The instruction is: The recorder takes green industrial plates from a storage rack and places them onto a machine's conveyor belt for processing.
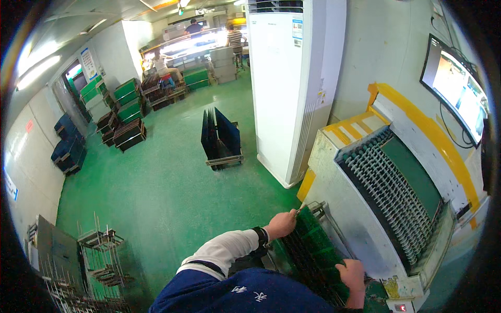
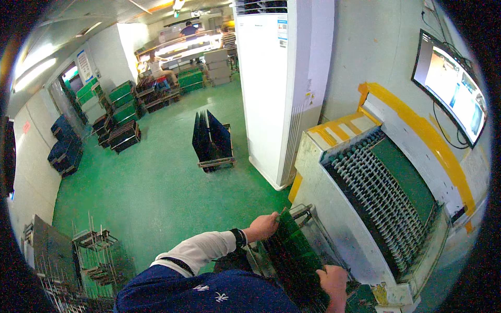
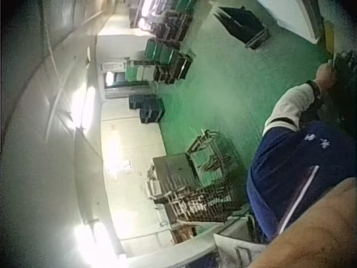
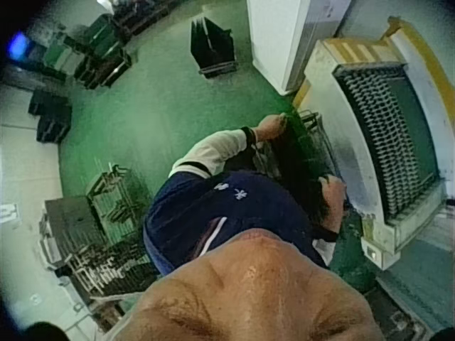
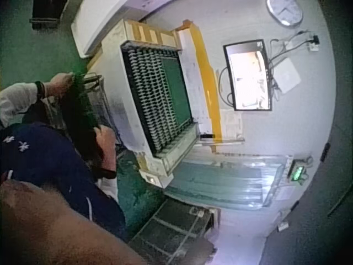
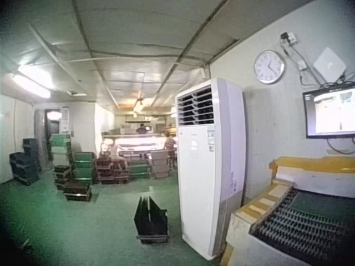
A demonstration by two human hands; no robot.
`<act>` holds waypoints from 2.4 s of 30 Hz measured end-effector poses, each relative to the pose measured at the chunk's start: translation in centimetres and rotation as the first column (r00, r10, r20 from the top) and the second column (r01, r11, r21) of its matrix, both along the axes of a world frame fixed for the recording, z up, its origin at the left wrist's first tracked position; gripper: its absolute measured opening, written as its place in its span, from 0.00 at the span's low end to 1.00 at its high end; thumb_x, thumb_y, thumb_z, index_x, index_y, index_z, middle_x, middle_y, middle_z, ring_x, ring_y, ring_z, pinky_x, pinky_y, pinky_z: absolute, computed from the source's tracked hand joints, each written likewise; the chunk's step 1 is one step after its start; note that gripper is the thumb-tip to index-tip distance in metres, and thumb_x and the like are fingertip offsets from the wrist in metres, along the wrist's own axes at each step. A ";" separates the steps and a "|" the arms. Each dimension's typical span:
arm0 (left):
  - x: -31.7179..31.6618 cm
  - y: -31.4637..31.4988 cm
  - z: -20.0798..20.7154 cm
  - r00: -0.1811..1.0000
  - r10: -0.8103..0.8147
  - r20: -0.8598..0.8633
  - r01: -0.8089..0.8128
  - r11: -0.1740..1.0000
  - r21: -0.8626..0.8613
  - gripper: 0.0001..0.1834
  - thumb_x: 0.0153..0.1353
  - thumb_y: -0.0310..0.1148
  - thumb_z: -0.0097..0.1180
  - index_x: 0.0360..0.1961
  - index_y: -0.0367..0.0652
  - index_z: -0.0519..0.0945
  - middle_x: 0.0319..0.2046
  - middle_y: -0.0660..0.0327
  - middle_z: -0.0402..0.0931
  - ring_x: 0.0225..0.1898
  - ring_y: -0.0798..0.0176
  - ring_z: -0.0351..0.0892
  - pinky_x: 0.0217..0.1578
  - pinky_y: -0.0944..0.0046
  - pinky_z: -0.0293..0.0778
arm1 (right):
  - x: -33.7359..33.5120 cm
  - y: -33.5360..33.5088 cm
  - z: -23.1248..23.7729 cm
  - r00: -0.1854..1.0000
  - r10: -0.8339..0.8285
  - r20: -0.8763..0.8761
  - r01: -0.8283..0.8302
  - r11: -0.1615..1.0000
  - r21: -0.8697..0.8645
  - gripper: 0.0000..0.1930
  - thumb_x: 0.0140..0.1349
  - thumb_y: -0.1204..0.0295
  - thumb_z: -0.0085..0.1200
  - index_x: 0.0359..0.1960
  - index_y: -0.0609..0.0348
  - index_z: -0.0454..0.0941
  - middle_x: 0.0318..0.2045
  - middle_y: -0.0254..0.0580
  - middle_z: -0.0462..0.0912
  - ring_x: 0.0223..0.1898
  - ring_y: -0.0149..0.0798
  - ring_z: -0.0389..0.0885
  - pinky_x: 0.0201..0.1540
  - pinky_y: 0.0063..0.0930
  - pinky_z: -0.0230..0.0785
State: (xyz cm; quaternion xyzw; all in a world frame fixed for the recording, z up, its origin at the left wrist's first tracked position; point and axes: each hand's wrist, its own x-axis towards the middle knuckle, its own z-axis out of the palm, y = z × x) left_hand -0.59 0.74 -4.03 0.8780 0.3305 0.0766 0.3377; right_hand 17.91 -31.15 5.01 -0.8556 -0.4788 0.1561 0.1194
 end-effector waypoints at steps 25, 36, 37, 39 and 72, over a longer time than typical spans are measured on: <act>0.1 -0.1 0.4 0.999 0.010 0.043 -0.012 0.999 0.045 0.15 0.69 0.39 0.47 0.41 0.35 0.73 0.31 0.36 0.80 0.36 0.28 0.81 0.40 0.33 0.75 | 13.7 -8.1 0.6 0.397 0.170 -0.902 0.900 0.121 0.419 0.15 0.68 0.76 0.56 0.55 0.58 0.79 0.51 0.43 0.81 0.46 0.39 0.78 0.50 0.35 0.74; 0.3 -0.3 2.0 0.999 0.025 0.024 -0.026 0.999 0.029 0.13 0.68 0.36 0.47 0.39 0.34 0.73 0.30 0.38 0.80 0.36 0.31 0.81 0.39 0.35 0.75 | 14.5 -1.9 -3.5 0.156 0.339 -0.928 0.980 0.064 0.189 0.14 0.70 0.69 0.59 0.53 0.61 0.75 0.48 0.41 0.81 0.46 0.38 0.77 0.50 0.32 0.74; 0.4 -0.3 1.9 1.000 0.018 0.025 -0.019 0.999 0.039 0.13 0.68 0.36 0.47 0.39 0.35 0.73 0.31 0.38 0.80 0.36 0.31 0.81 0.40 0.35 0.75 | 15.0 -1.9 -4.3 0.155 0.335 -0.929 0.981 0.060 0.185 0.14 0.70 0.69 0.60 0.53 0.62 0.75 0.48 0.41 0.81 0.46 0.38 0.77 0.50 0.32 0.74; 0.8 -0.4 2.1 0.999 0.003 0.034 -0.005 0.999 0.048 0.12 0.68 0.35 0.47 0.39 0.35 0.74 0.31 0.38 0.80 0.36 0.31 0.81 0.40 0.36 0.75 | 16.3 -2.1 -6.0 0.154 0.326 -0.933 0.983 0.041 0.177 0.15 0.70 0.68 0.60 0.53 0.62 0.75 0.47 0.42 0.81 0.46 0.39 0.77 0.49 0.32 0.74; 2.2 -0.5 1.8 0.997 0.002 -0.080 0.009 0.992 0.129 0.17 0.69 0.39 0.48 0.48 0.38 0.79 0.34 0.40 0.83 0.39 0.35 0.83 0.42 0.39 0.77 | 14.6 3.5 -5.6 -0.135 0.199 -0.971 0.928 0.369 -0.053 0.21 0.72 0.56 0.56 0.45 0.66 0.81 0.36 0.41 0.84 0.35 0.37 0.80 0.39 0.33 0.73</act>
